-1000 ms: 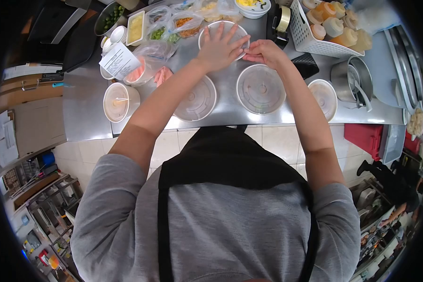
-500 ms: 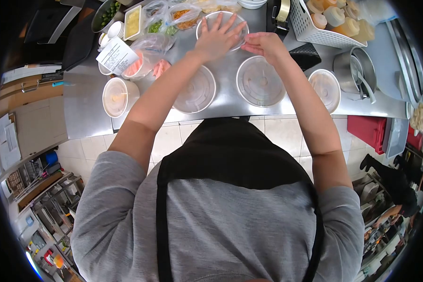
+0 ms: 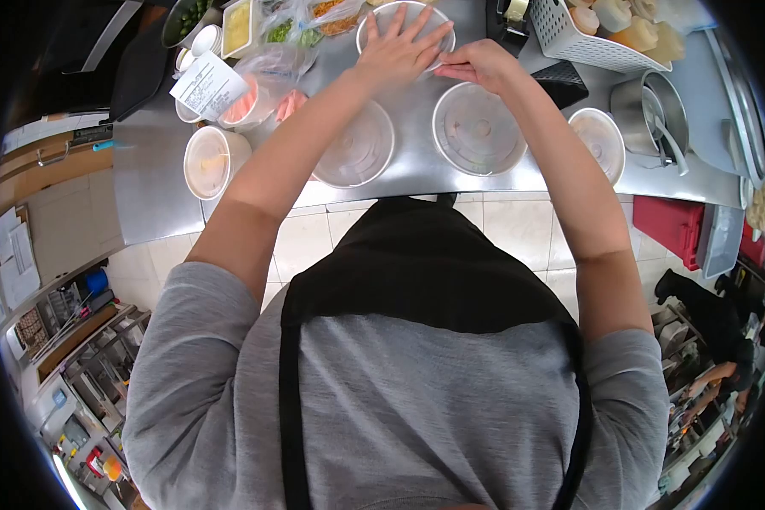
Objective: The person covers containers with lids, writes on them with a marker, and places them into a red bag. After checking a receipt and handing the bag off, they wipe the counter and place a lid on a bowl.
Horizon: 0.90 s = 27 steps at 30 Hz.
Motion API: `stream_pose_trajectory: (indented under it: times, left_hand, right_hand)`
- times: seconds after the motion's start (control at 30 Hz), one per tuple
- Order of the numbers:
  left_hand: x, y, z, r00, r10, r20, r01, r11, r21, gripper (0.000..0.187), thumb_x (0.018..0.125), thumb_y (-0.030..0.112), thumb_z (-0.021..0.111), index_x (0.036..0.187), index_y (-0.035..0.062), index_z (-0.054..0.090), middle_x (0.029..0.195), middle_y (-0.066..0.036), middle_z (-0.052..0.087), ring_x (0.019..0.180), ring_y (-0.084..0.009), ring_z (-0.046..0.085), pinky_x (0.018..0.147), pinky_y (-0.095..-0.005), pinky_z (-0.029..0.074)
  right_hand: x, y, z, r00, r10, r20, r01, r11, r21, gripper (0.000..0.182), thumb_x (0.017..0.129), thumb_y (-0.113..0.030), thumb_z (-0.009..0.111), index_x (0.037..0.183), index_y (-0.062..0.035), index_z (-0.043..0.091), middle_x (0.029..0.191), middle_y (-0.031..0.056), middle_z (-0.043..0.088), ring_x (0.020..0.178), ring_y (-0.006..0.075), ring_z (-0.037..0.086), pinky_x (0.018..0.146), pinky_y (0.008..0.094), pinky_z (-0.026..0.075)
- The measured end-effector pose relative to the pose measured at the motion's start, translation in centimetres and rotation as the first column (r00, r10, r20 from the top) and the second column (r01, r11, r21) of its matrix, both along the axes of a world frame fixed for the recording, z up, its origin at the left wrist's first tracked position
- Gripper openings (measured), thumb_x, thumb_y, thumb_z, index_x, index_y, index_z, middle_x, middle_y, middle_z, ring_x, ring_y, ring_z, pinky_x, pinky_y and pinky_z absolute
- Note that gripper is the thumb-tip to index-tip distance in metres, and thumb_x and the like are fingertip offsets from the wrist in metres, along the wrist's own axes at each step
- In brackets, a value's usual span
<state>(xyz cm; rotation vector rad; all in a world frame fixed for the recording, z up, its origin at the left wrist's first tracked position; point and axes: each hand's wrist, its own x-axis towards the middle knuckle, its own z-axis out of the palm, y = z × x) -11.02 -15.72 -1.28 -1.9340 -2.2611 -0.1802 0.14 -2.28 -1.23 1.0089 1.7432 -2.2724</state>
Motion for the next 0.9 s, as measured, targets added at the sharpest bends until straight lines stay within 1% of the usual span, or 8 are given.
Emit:
stream_pose_trajectory:
  times: [0.07, 0.27, 0.37, 0.47, 0.63, 0.77, 0.83, 0.9]
  left_hand:
    - [0.2, 0.0, 0.5, 1.0, 0.005, 0.003, -0.005, 1.0, 0.015, 0.049, 0.085, 0.034, 0.041, 0.13, 0.0177, 0.035, 0.14, -0.014, 0.021, 0.126, -0.038, 0.022, 0.092, -0.0669, 0.018]
    - [-0.7, 0.7, -0.4, 0.993, 0.035, 0.116, -0.018, 0.989, -0.147, 0.049, 0.088, 0.037, 0.034, 0.133, 0.0189, 0.03, 0.142, -0.013, 0.016, 0.13, -0.0372, 0.014, 0.096, -0.0651, 0.013]
    - [-0.9, 0.7, -0.7, 0.995, 0.058, 0.083, -0.036, 0.968, -0.248, 0.05, 0.089, 0.039, 0.027, 0.135, 0.0199, 0.027, 0.144, -0.011, 0.013, 0.132, -0.0349, 0.008, 0.098, -0.0631, 0.008]
    - [-0.9, 0.9, -0.4, 0.966, 0.119, 0.23, -0.06, 0.967, -0.246, 0.05, 0.09, 0.041, 0.024, 0.136, 0.0205, 0.025, 0.144, -0.009, 0.013, 0.133, -0.0328, 0.005, 0.1, -0.0614, 0.006]
    - [-0.7, 0.7, -0.7, 0.982, 0.092, 0.163, -0.062, 0.982, -0.178, 0.05, 0.09, 0.04, 0.027, 0.135, 0.0196, 0.027, 0.143, -0.01, 0.015, 0.132, -0.0337, 0.009, 0.099, -0.0619, 0.008]
    - [-0.1, 0.6, -0.5, 0.996, 0.072, 0.058, -0.06, 0.981, -0.184, 0.049, 0.089, 0.038, 0.031, 0.133, 0.0183, 0.031, 0.142, -0.012, 0.018, 0.13, -0.0363, 0.014, 0.097, -0.0636, 0.012]
    - [0.1, 0.5, -0.6, 0.996, 0.058, 0.07, -0.055, 0.997, -0.05, 0.047, 0.087, 0.036, 0.035, 0.13, 0.017, 0.036, 0.14, -0.013, 0.021, 0.128, -0.0381, 0.019, 0.094, -0.0656, 0.014]
    - [0.3, 0.5, -0.4, 0.999, 0.041, 0.024, -0.039, 0.997, -0.066, 0.047, 0.087, 0.035, 0.036, 0.129, 0.0169, 0.037, 0.14, -0.014, 0.021, 0.127, -0.0378, 0.021, 0.094, -0.0662, 0.014]
  right_hand:
    - [0.1, 0.3, -0.1, 0.999, 0.048, 0.007, -0.048, 0.998, 0.05, 0.023, 0.081, -0.006, 0.057, 0.092, 0.0139, 0.055, 0.091, 0.019, 0.059, 0.084, 0.0239, 0.062, 0.081, 0.0256, 0.051]
    - [1.2, -0.4, 0.1, 0.996, -0.078, -0.052, 0.075, 0.996, -0.053, 0.022, 0.081, -0.008, 0.058, 0.095, 0.0088, 0.057, 0.091, 0.0131, 0.061, 0.086, 0.0177, 0.06, 0.079, 0.0259, 0.051]
    - [1.6, -1.0, -0.8, 0.991, 0.059, -0.12, -0.074, 0.989, -0.13, 0.024, 0.079, -0.013, 0.061, 0.097, 0.0029, 0.058, 0.091, 0.0071, 0.062, 0.084, 0.0129, 0.059, 0.074, 0.0237, 0.05]
    - [1.1, -2.0, 0.1, 0.997, 0.074, 0.01, -0.074, 0.997, 0.0, 0.024, 0.078, -0.017, 0.064, 0.096, -0.0013, 0.059, 0.092, 0.0038, 0.063, 0.083, 0.0108, 0.058, 0.071, 0.0226, 0.049]
    - [1.5, -2.8, -0.8, 0.993, -0.044, -0.112, 0.037, 0.997, -0.066, 0.017, 0.078, -0.013, 0.063, 0.091, -0.0025, 0.06, 0.089, 0.0039, 0.063, 0.083, 0.0113, 0.058, 0.075, 0.0229, 0.046]
    - [1.9, -3.3, -0.7, 0.987, -0.095, -0.13, 0.085, 0.993, -0.076, 0.016, 0.079, -0.011, 0.061, 0.091, -0.001, 0.059, 0.089, 0.0059, 0.063, 0.084, 0.0128, 0.059, 0.076, 0.0233, 0.046]
    - [2.0, -3.3, -1.0, 0.987, -0.114, -0.112, 0.103, 0.989, -0.103, 0.015, 0.079, -0.01, 0.06, 0.09, 0.0004, 0.059, 0.088, 0.0077, 0.062, 0.086, 0.0139, 0.059, 0.077, 0.0239, 0.046]
    - [2.1, -2.8, -1.9, 0.992, -0.101, -0.077, 0.094, 0.992, -0.084, 0.015, 0.079, -0.009, 0.06, 0.09, 0.001, 0.059, 0.088, 0.0083, 0.062, 0.086, 0.0147, 0.059, 0.077, 0.0246, 0.047]
